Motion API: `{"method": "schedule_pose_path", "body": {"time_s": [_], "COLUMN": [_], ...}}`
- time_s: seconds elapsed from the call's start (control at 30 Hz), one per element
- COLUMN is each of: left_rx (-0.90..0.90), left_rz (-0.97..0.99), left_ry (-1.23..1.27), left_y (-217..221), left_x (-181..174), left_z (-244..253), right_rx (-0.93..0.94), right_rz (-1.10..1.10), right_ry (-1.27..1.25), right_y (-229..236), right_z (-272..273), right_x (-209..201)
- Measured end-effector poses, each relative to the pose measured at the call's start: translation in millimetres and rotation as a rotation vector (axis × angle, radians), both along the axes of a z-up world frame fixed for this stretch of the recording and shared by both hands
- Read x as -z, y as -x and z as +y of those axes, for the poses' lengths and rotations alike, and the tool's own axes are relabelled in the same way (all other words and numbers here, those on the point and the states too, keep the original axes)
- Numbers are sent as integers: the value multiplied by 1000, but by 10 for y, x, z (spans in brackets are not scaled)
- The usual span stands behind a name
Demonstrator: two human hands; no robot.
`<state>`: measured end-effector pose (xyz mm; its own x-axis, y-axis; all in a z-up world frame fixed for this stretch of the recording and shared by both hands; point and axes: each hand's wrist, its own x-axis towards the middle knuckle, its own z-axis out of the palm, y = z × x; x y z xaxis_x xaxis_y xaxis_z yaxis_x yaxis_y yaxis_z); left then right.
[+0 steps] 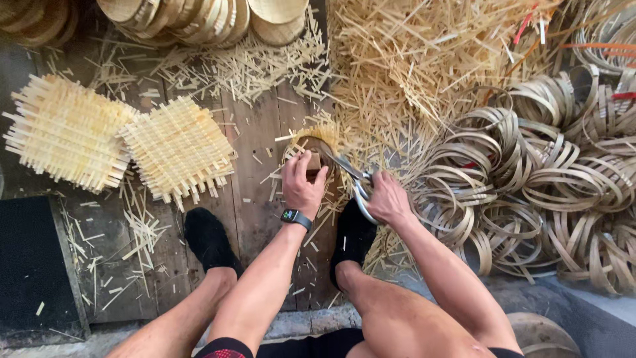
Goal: The person constructs a bamboo steamer basket by assembling a woven base with a circular frame and trimming excess strips using shears.
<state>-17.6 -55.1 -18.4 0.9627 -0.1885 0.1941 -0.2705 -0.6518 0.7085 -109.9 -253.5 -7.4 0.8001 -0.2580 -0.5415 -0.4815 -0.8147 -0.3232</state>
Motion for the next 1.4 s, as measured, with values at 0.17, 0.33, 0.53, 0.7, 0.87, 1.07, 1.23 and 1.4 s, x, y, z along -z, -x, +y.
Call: {"method": "schedule_pose_path", "body": {"time_s": [0.17,0.33,0.53,0.7,0.87,1.07,1.23,1.4], "left_rx": [3,27,67,158,238,246,372,313], "left_rz": [-70,-20,-74,-7,65,179,203,174], "left_ry": [-13,-58,-31,21,11,95,106,57], "left_y": [2,-25,-61,-85,-143,-181,-255,-249], "left_x": [26,-33,-104,-105,-138,-111,-81,-186], "left_z": [-19,-24,-16,58,159,243,310,341], "right_rx": [-46,-158,-199,-306,-303,-353,-437,-367], "right_rz": [119,-151,-102,-188,-105,-46,-284,97], "right_ry": [128,291,315,341,328,295,424,276], "right_y": [72,9,-63,-53,-368,-260,-450,-418], "right_z": [-99,-162,-367,-603,-366,-594,-401,-482], "right_x": [297,358,588,475,340,345,246,318]}}
